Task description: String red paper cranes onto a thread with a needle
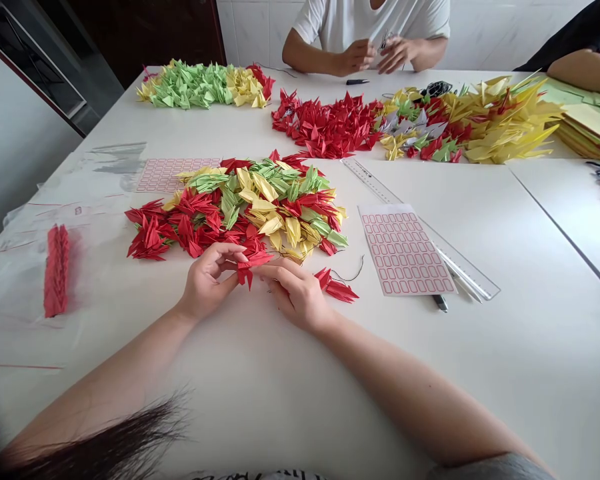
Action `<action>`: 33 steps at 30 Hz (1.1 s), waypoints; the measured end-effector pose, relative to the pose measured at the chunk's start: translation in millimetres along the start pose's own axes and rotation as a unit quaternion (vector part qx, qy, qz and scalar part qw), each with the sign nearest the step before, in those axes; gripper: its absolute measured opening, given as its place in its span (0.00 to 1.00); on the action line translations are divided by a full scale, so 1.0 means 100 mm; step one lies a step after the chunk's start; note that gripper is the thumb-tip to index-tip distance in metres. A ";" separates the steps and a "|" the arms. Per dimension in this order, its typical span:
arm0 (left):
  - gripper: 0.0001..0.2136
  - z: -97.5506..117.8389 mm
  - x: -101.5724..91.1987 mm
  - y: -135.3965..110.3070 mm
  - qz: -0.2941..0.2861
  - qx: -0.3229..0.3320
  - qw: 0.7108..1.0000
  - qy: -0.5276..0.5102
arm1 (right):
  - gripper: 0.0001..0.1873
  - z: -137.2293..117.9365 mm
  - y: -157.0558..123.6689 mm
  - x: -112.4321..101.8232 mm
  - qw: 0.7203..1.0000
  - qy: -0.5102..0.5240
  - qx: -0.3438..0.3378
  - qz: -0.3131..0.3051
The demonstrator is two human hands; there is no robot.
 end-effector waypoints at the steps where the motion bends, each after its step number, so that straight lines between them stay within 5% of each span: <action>1: 0.14 -0.01 0.00 0.00 0.001 -0.002 1.000 -0.005 | 0.14 0.00 0.00 0.00 1.000 -0.003 -0.004 -0.002; 12: 0.09 0.01 0.00 0.03 -0.002 -0.053 0.999 0.000 | 0.19 -0.03 -0.01 -0.04 0.999 -0.011 -0.014 0.038; 20: 0.16 0.06 0.00 0.05 -0.051 -0.235 0.967 -0.084 | 0.18 -0.02 -0.03 -0.03 0.999 -0.010 0.015 0.044; 27: 0.19 0.09 -0.03 0.07 -0.072 -0.273 0.956 -0.077 | 0.18 -0.02 -0.01 -0.03 1.000 0.014 -0.001 0.016; 33: 0.17 0.08 -0.01 0.05 -0.097 -0.237 0.963 -0.081 | 0.18 -0.03 -0.01 -0.03 1.000 0.020 0.010 0.005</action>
Point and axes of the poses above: each hand's wrist, its own y-axis towards the middle knuckle, its own x-axis out of the palm, z = x × y, the point moved 2 cm from there along y, towards the middle knuckle, and after that the axes turned 11 degrees about z, right-handed, at the moved point
